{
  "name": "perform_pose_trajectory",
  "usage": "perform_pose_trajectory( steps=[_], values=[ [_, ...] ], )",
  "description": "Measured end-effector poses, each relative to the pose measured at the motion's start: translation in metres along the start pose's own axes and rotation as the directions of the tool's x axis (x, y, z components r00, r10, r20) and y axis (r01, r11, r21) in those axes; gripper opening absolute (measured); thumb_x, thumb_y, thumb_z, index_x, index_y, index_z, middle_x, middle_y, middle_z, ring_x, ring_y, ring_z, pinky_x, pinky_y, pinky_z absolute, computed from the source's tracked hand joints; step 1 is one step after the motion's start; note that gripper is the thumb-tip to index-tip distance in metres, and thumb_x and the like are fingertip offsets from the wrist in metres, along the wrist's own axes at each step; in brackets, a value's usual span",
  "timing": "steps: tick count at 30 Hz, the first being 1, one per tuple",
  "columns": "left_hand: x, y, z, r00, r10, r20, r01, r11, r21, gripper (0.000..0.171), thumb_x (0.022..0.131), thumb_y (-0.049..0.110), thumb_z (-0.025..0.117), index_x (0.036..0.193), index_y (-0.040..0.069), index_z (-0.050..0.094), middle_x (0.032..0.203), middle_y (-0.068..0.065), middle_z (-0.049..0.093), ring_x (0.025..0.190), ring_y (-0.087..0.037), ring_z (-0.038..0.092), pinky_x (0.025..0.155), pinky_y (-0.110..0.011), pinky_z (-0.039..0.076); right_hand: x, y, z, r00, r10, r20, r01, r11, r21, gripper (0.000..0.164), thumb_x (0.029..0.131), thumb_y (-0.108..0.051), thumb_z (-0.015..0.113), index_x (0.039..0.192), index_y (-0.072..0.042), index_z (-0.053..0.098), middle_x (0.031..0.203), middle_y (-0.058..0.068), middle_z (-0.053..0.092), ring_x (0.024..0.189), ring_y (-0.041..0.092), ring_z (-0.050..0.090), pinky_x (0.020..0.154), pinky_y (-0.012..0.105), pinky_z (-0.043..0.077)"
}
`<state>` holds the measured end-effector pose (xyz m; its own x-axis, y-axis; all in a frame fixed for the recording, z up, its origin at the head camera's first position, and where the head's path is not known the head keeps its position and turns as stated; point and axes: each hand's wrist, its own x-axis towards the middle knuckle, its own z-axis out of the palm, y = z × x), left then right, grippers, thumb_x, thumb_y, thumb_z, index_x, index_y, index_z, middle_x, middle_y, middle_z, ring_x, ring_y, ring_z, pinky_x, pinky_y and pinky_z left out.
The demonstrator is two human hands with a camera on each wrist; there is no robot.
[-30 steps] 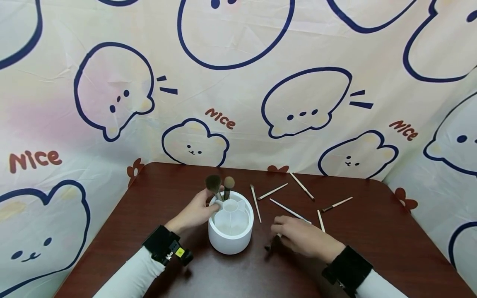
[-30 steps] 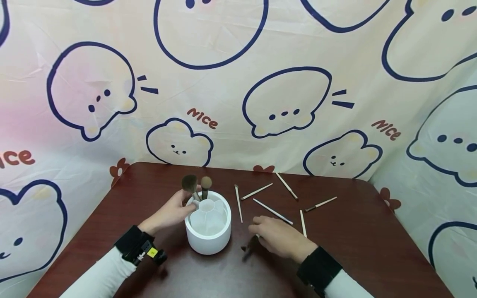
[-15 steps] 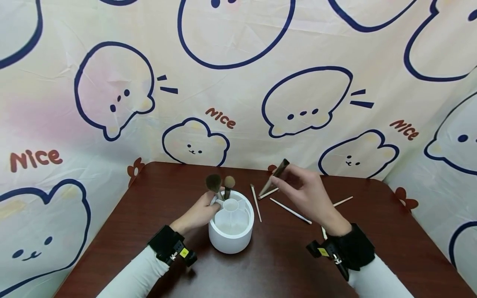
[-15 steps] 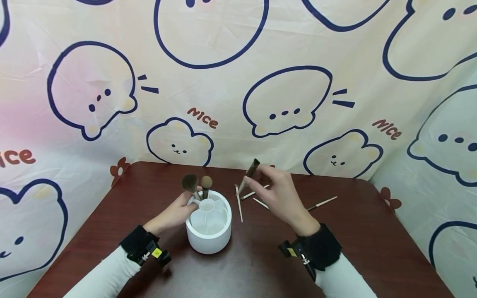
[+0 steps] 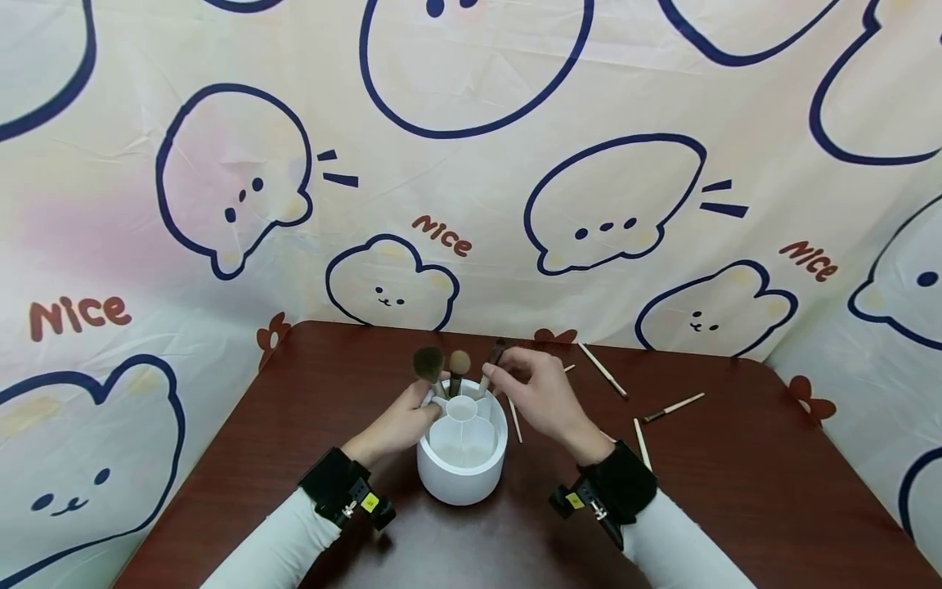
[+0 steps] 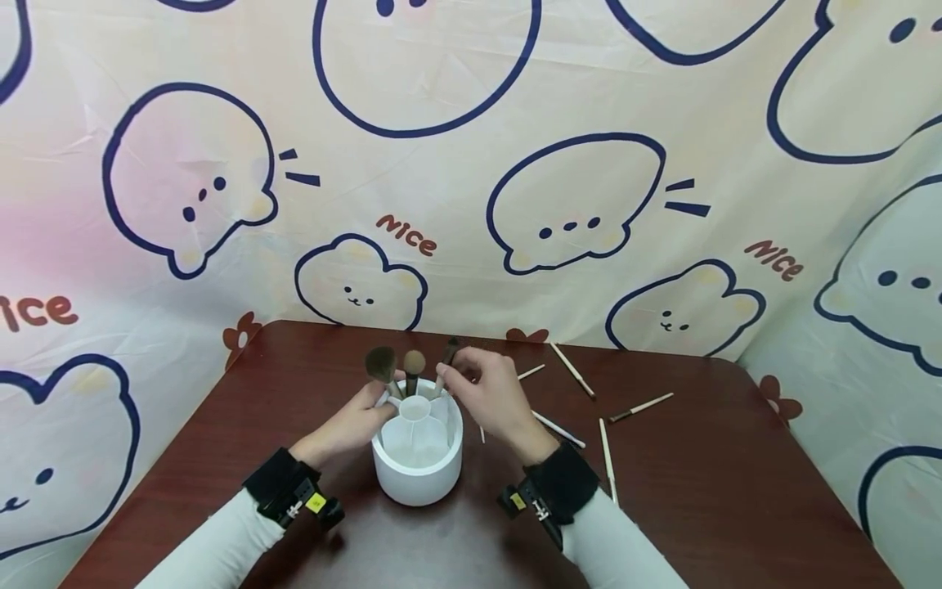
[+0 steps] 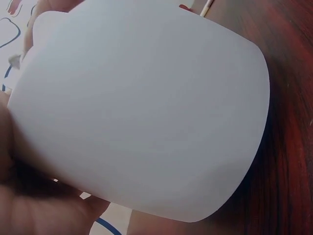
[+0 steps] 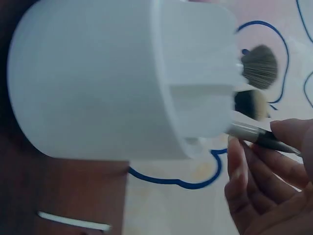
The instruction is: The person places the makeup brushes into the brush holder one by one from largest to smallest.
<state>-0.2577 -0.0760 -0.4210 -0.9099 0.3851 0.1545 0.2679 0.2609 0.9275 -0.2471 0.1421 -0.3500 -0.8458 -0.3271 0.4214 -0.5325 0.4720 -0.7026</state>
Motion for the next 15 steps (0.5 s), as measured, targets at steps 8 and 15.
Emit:
perform_pose_trajectory(
  steps=[8, 15],
  values=[
    [-0.001, 0.001, 0.002, 1.000, -0.021, 0.010, 0.022, 1.000, -0.017, 0.050, 0.089, -0.003, 0.042, 0.137, 0.006, 0.037, 0.143, -0.015, 0.034, 0.129, -0.024, 0.027, 0.104, -0.058, 0.018, -0.004, 0.019, 0.019, 0.997, 0.075, 0.014, -0.073, 0.992, -0.100, 0.010, 0.086, -0.025, 0.066, 0.080, -0.018, 0.069, 0.081, -0.004, 0.059, 0.070, 0.016, 0.051, 0.056, 0.032, 0.044],
    [-0.002, 0.002, 0.002, 1.000, -0.029, 0.001, 0.029, 1.000, -0.011, 0.048, 0.088, -0.003, 0.043, 0.135, 0.004, 0.039, 0.141, -0.014, 0.037, 0.128, -0.023, 0.029, 0.105, -0.057, 0.019, -0.005, 0.019, 0.016, 0.993, 0.111, 0.036, -0.107, 0.988, -0.108, 0.011, 0.087, -0.026, 0.066, 0.091, -0.016, 0.068, 0.090, -0.002, 0.059, 0.073, 0.014, 0.054, 0.059, 0.032, 0.047]
  ],
)
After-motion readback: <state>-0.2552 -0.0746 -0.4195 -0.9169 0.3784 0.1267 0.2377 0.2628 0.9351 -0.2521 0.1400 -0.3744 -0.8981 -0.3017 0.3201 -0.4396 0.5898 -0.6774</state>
